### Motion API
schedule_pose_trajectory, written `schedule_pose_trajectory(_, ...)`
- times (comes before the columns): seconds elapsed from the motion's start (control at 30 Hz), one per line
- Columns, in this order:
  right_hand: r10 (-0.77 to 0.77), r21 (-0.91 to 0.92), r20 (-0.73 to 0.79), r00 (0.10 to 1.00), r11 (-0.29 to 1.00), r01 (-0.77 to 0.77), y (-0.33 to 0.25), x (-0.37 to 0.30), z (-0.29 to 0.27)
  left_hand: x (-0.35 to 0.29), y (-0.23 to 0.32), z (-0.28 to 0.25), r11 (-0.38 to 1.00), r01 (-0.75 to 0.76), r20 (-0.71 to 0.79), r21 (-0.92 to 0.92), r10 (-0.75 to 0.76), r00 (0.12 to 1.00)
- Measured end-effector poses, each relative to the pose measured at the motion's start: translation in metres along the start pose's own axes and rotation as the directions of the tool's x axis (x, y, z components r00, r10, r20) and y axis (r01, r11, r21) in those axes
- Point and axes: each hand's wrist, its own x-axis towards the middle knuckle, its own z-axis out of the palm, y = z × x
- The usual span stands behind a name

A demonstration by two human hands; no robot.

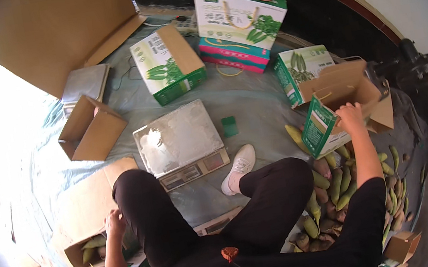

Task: Sort tubers into boxes and weigh them on a scale.

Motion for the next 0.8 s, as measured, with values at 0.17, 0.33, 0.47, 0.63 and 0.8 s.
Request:
schedule_pose_trajectory(0.17, 0.024, 0.232, -0.109, 0.994, 0.973, 0.002, -0.035, -0.003, -0.043, 0.004, -0.01, 0.004, 0.988, -0.021, -0.101, -0.153, 0.005, 0.995)
schedule_pose_trajectory(0.33, -0.037, 0.438, -0.329, 0.943, 0.879, 0.188, -0.088, 0.003, -0.103, 0.007, -0.012, -0.019, 0.887, -0.245, -0.374, -0.391, 0.091, 0.923)
schedule_pose_trajectory(0.47, -0.157, 0.454, -0.414, 0.897, 0.818, 0.353, -0.159, 0.007, -0.153, -0.002, -0.001, -0.055, 0.796, -0.294, -0.507, -0.529, -0.018, 0.862)
schedule_pose_trajectory(0.63, -0.385, 0.36, -0.44, 0.811, 0.752, 0.552, -0.273, 0.016, -0.204, -0.028, 0.031, -0.104, 0.685, -0.44, -0.642, -0.58, -0.052, 0.765)
schedule_pose_trajectory(0.8, -0.494, 0.287, -0.544, 0.678, 0.65, 0.703, -0.4, 0.019, -0.218, -0.063, 0.096, -0.143, 0.672, -0.584, -0.746, -0.455, 0.071, 0.662)
